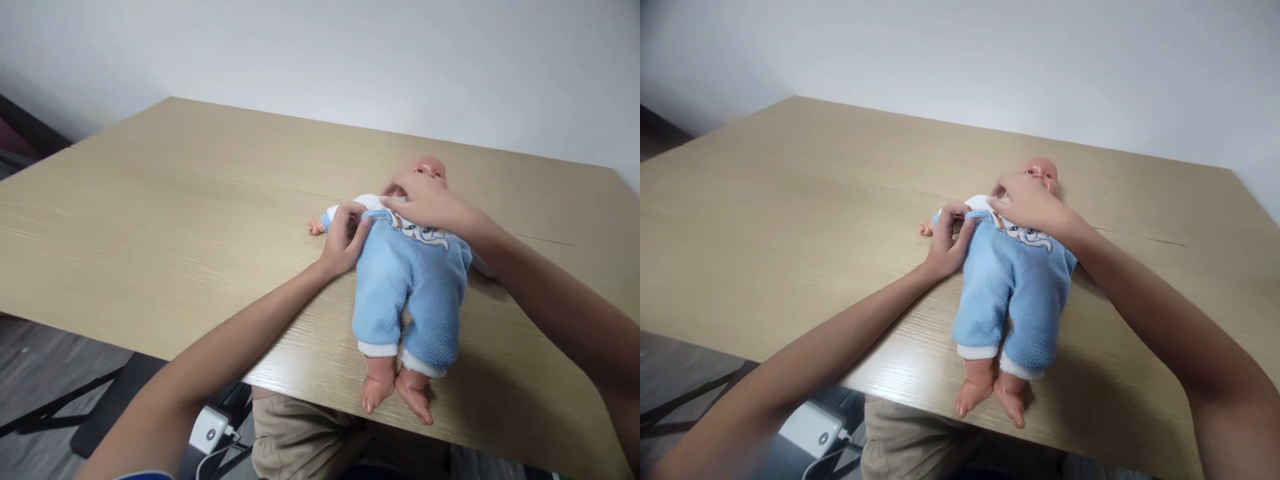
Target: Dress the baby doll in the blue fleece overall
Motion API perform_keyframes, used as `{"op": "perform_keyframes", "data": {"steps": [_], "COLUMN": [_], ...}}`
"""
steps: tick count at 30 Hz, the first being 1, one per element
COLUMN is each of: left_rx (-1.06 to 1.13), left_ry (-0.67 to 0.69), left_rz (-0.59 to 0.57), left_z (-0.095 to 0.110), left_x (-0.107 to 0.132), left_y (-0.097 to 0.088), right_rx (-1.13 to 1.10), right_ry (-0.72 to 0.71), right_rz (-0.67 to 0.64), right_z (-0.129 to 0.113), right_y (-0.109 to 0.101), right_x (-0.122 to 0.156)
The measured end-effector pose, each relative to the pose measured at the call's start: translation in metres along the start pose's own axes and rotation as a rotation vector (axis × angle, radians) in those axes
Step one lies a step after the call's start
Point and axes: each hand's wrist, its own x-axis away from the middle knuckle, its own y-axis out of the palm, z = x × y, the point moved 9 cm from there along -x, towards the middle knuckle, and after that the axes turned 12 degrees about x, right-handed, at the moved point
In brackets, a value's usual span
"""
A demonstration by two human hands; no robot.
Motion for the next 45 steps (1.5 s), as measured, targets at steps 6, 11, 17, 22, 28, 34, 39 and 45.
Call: {"op": "perform_keyframes", "data": {"steps": [6,11,17,22,28,34,39,45], "left_rx": [-0.073,-0.061,-0.101,-0.208,-0.426,-0.197,0.017,0.337], "left_ry": [0.033,0.096,0.428,0.564,0.766,0.660,0.263,-0.044], "left_rz": [-0.048,-0.052,-0.141,-0.178,-0.078,-0.070,0.119,0.179], "left_z": [0.003,0.008,0.022,0.026,0.034,0.022,-0.008,-0.032], "left_x": [0.003,0.003,0.007,0.015,0.030,0.024,0.005,-0.003], "left_y": [0.003,0.003,0.012,0.016,0.008,0.002,-0.010,-0.007], "right_rx": [0.070,0.109,0.107,-0.188,-0.327,-0.256,-0.103,0.026], "right_ry": [-0.299,-0.330,-0.228,-0.079,-0.091,-0.204,-0.230,-0.071], "right_rz": [-0.374,-0.352,-0.110,-0.071,-0.169,-0.174,-0.126,-0.042], "right_z": [-0.045,-0.058,-0.042,-0.002,0.008,-0.017,-0.027,-0.023], "right_y": [0.064,0.076,0.035,0.020,0.016,0.017,0.010,-0.013], "right_x": [-0.048,-0.060,-0.048,-0.042,-0.033,-0.019,-0.001,0.026]}}
